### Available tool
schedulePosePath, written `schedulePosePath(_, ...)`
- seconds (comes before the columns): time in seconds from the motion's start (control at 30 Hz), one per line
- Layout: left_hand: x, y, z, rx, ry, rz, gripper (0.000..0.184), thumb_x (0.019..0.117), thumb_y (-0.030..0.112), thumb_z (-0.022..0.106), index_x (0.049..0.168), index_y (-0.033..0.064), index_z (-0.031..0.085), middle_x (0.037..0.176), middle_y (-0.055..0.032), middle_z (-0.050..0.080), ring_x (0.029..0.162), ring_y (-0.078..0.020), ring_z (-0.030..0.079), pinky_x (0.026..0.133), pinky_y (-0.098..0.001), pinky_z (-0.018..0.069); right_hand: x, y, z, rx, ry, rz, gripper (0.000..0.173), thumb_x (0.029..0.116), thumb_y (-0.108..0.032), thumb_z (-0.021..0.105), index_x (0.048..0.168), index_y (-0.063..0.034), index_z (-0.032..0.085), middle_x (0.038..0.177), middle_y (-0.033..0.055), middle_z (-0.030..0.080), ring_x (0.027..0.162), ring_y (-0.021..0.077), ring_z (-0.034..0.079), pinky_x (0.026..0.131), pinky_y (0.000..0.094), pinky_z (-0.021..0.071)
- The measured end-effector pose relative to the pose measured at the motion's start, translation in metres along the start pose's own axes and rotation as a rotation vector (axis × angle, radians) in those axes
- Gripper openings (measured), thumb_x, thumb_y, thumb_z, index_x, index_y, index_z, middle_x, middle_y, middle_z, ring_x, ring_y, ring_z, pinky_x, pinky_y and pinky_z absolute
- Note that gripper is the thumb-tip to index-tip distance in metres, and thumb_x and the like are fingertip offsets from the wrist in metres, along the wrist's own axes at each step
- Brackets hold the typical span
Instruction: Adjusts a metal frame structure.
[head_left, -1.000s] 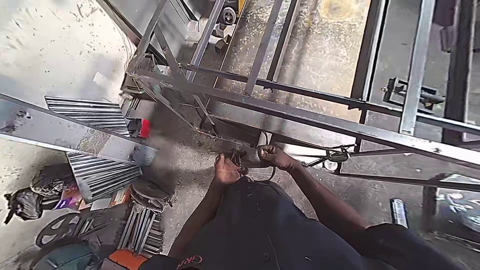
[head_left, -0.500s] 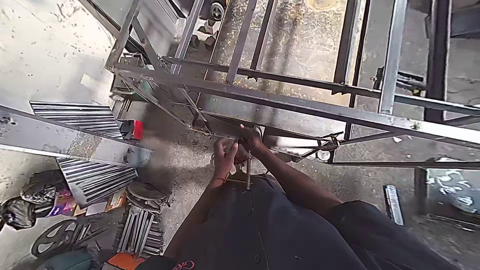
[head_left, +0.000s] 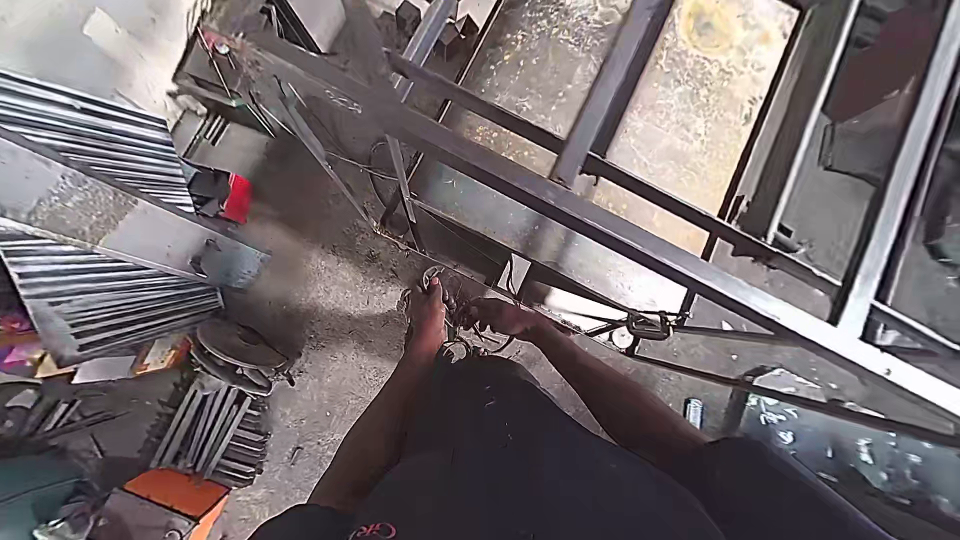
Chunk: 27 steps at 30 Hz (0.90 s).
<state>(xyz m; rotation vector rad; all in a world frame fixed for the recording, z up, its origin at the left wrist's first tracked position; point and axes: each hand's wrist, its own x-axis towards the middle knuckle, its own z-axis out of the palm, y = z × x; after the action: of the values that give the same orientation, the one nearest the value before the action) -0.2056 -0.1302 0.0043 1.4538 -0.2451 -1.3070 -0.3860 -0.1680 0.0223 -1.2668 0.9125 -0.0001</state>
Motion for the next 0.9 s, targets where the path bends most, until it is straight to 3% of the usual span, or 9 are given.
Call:
schedulePosePath(0.13, 0.026, 0.000, -0.014, -0.184, -0.221, -0.026, 0.015, 0.1075, 0.019, 0.051, 0.122, 0.0158, 0.051, 0.075, -0.0019, 0.055, 0.064, -0.0164, 0.058, 0.068, -0.0372, 0.0568, 0.030, 0.000, -0.005, -0.091, 0.172, 0.024, 0.032, 0.1090, -0.024, 0.046, 0.135, -0.0054, 0.052, 0.093, 0.0080, 0.061, 0.073, 0.0138, 0.057, 0.066, 0.0325, 0.0505)
schedulePosePath(0.2, 0.043, 0.002, -0.017, -0.231, -0.329, -0.023, 0.014, 0.1064, 0.019, 0.053, 0.121, 0.0194, 0.053, 0.074, 0.0006, 0.054, 0.062, -0.0137, 0.057, 0.066, -0.0342, 0.0567, 0.047, -0.007, -0.015, -0.104, 0.126, 0.070, 0.033, 0.1102, -0.023, 0.044, 0.140, -0.0105, 0.050, 0.086, 0.0043, 0.057, 0.065, 0.0100, 0.052, 0.060, 0.0281, 0.0460)
schedulePosePath(0.27, 0.059, 0.002, -0.020, -0.260, -0.404, -0.031, 0.017, 0.1056, 0.019, 0.054, 0.122, 0.0208, 0.056, 0.073, 0.0015, 0.055, 0.061, -0.0126, 0.057, 0.065, -0.0334, 0.0563, 0.058, -0.018, -0.025, -0.080, 0.086, 0.113, 0.035, 0.1100, -0.019, 0.043, 0.144, -0.0142, 0.052, 0.093, 0.0039, 0.059, 0.066, 0.0072, 0.049, 0.059, 0.0257, 0.0431)
schedulePosePath(0.3, 0.067, 0.004, -0.020, -0.260, -0.429, -0.040, 0.016, 0.1055, 0.020, 0.054, 0.121, 0.0211, 0.056, 0.072, 0.0020, 0.054, 0.061, -0.0125, 0.057, 0.065, -0.0334, 0.0563, 0.066, -0.020, -0.030, -0.117, 0.080, 0.130, 0.034, 0.1096, -0.017, 0.043, 0.141, -0.0142, 0.056, 0.098, 0.0055, 0.060, 0.067, 0.0084, 0.048, 0.060, 0.0273, 0.0432)
schedulePosePath(0.4, 0.081, 0.003, -0.023, -0.259, -0.456, -0.084, 0.010, 0.1057, 0.020, 0.054, 0.116, 0.0208, 0.053, 0.070, 0.0025, 0.053, 0.060, -0.0126, 0.056, 0.064, -0.0333, 0.0559, 0.088, -0.017, -0.042, -0.316, 0.089, 0.140, 0.023, 0.1082, -0.018, 0.049, 0.119, -0.0095, 0.069, 0.094, 0.0090, 0.063, 0.067, 0.0148, 0.055, 0.062, 0.0346, 0.0496)
schedulePosePath(0.53, 0.104, 0.001, -0.020, -0.392, -0.364, -0.128, 0.010, 0.1047, 0.024, 0.056, 0.113, 0.0186, 0.054, 0.064, 0.0027, 0.049, 0.052, -0.0112, 0.051, 0.054, -0.0297, 0.0522, 0.108, -0.034, -0.049, -0.440, 0.114, 0.170, 0.027, 0.1076, -0.023, 0.053, 0.116, -0.0069, 0.072, 0.105, 0.0152, 0.068, 0.087, 0.0253, 0.065, 0.080, 0.0462, 0.0552)
schedulePosePath(0.67, 0.118, 0.009, -0.021, -0.420, -0.298, -0.177, 0.023, 0.1078, 0.037, 0.050, 0.098, 0.0165, 0.052, 0.058, 0.0035, 0.040, 0.042, -0.0096, 0.041, 0.042, -0.0254, 0.0436, 0.120, -0.043, -0.053, -0.280, 0.098, 0.260, 0.026, 0.1050, -0.025, 0.059, 0.116, -0.0043, 0.070, 0.102, 0.0111, 0.067, 0.081, 0.0172, 0.063, 0.075, 0.0368, 0.0549)
schedulePosePath(0.8, 0.131, 0.015, -0.029, -0.529, -0.353, -0.194, 0.032, 0.1066, 0.044, 0.050, 0.088, 0.0176, 0.051, 0.055, 0.0053, 0.039, 0.041, -0.0087, 0.040, 0.042, -0.0252, 0.0432, 0.118, -0.059, -0.059, -0.230, -0.148, 0.371, 0.029, 0.1043, -0.024, 0.060, 0.126, -0.0047, 0.062, 0.102, 0.0044, 0.065, 0.084, 0.0057, 0.059, 0.081, 0.0265, 0.0513)
schedulePosePath(0.9, 0.135, 0.024, -0.033, -0.490, -0.375, -0.162, 0.032, 0.1067, 0.046, 0.050, 0.087, 0.0208, 0.050, 0.055, 0.0062, 0.036, 0.041, -0.0078, 0.037, 0.041, -0.0239, 0.0401, 0.122, -0.054, -0.056, -0.356, -0.197, 0.368, 0.024, 0.1045, -0.025, 0.059, 0.112, -0.0049, 0.070, 0.092, 0.0022, 0.066, 0.079, 0.0049, 0.058, 0.077, 0.0265, 0.0499)
